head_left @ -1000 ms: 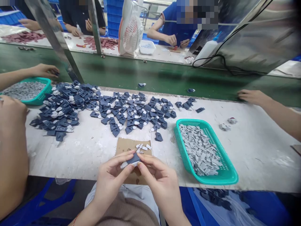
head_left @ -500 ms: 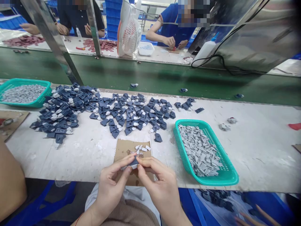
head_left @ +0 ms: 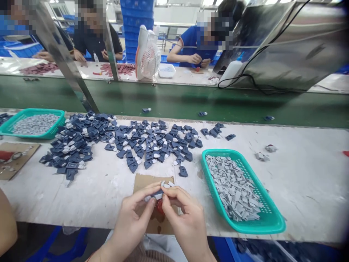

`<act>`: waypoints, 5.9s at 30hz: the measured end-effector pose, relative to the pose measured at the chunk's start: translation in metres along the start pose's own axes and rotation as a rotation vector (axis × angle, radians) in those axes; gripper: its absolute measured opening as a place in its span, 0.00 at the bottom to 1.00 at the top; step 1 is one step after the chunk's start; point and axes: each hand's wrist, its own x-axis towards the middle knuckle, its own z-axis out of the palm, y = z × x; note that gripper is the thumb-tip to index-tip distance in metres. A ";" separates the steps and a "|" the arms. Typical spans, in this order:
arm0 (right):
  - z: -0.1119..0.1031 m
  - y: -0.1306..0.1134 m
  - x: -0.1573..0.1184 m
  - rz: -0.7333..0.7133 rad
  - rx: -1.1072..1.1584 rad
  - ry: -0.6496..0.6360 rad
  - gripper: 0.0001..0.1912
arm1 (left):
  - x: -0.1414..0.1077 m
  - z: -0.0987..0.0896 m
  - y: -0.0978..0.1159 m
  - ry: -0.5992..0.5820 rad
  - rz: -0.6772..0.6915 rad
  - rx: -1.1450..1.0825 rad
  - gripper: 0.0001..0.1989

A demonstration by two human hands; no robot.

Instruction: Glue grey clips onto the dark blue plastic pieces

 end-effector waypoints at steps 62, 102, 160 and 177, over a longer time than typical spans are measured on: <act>-0.043 0.022 0.007 0.589 0.190 -0.197 0.12 | 0.033 -0.062 -0.012 0.077 -0.509 -0.335 0.22; -0.009 0.000 0.003 0.496 0.330 -0.258 0.10 | -0.030 -0.026 -0.021 0.017 0.010 -0.231 0.08; 0.002 -0.011 -0.004 0.075 0.051 -0.132 0.06 | -0.018 -0.016 -0.006 0.016 -0.010 0.048 0.19; 0.002 0.009 0.031 0.035 0.042 -0.018 0.08 | 0.059 -0.028 0.014 -0.258 -0.017 0.183 0.16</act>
